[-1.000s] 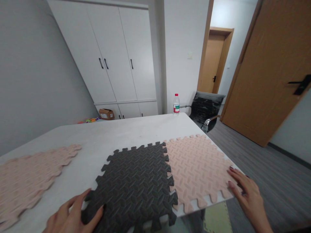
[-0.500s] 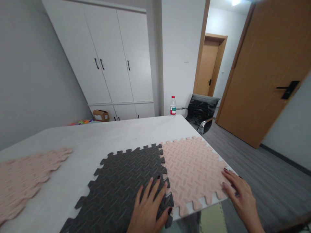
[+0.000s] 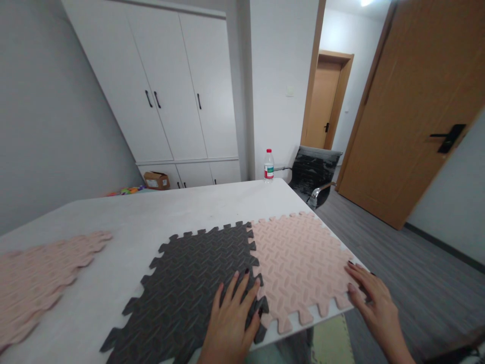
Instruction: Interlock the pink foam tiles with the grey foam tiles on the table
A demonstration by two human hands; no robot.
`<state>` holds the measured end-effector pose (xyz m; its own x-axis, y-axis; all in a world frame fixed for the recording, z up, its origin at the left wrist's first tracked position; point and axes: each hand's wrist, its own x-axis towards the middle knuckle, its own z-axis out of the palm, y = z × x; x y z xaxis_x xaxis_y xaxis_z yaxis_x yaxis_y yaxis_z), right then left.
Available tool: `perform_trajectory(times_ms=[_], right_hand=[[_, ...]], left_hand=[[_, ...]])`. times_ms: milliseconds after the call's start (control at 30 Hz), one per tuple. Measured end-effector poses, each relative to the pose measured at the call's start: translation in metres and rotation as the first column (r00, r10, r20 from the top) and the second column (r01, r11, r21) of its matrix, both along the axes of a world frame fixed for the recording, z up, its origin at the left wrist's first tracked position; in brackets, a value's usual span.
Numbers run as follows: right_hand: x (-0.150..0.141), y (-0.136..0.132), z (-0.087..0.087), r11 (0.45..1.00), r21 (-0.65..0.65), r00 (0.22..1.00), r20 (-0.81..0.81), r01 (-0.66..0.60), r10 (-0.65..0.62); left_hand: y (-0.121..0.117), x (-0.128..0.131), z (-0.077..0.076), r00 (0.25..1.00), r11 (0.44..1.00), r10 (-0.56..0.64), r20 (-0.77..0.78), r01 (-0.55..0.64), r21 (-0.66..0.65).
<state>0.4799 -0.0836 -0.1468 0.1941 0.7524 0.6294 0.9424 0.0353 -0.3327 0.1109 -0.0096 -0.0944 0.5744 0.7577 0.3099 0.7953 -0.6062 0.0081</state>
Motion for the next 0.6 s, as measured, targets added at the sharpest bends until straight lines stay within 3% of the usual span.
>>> perform_trajectory(times_ms=[100, 167, 267, 367, 467, 533, 600], right_hand=[[0.006, -0.002, -0.001, 1.0, -0.013, 1.0, -0.008, 0.002, -0.002], [0.01, 0.0, 0.007, 0.998, -0.066, 1.0, -0.008, 0.01, -0.01], [-0.002, 0.018, 0.044, 0.991, -0.137, 1.0, 0.017, 0.001, 0.001], [-0.055, 0.06, 0.101, 0.98, -0.103, 0.985, 0.02, -0.17, 0.173], [-0.134, 0.118, 0.138, 0.856, -0.179, 0.869, 0.014, -0.484, 0.495], [-0.181, 0.158, 0.136, 0.758, -0.288, 0.785, 0.033, -0.585, 0.618], [-0.213, 0.194, 0.115, 0.732, -0.404, 0.796, 0.014, -0.549, 0.605]], left_hand=[[0.001, -0.001, 0.006, 0.999, 0.998, -0.011, 0.032, 0.012, -0.058], [0.001, 0.001, 0.011, 0.999, 0.994, 0.0, 0.04, 0.004, -0.109], [0.0, 0.005, 0.017, 0.999, 0.984, 0.029, 0.039, -0.021, -0.179], [-0.003, 0.009, 0.018, 0.997, 0.98, 0.067, 0.048, -0.056, -0.192], [-0.006, 0.01, 0.014, 0.996, 0.984, 0.076, 0.052, -0.067, -0.162], [-0.007, 0.009, 0.011, 0.996, 0.987, 0.073, 0.046, -0.066, -0.144], [-0.007, 0.008, 0.011, 0.996, 0.989, 0.075, 0.045, -0.068, -0.134]])
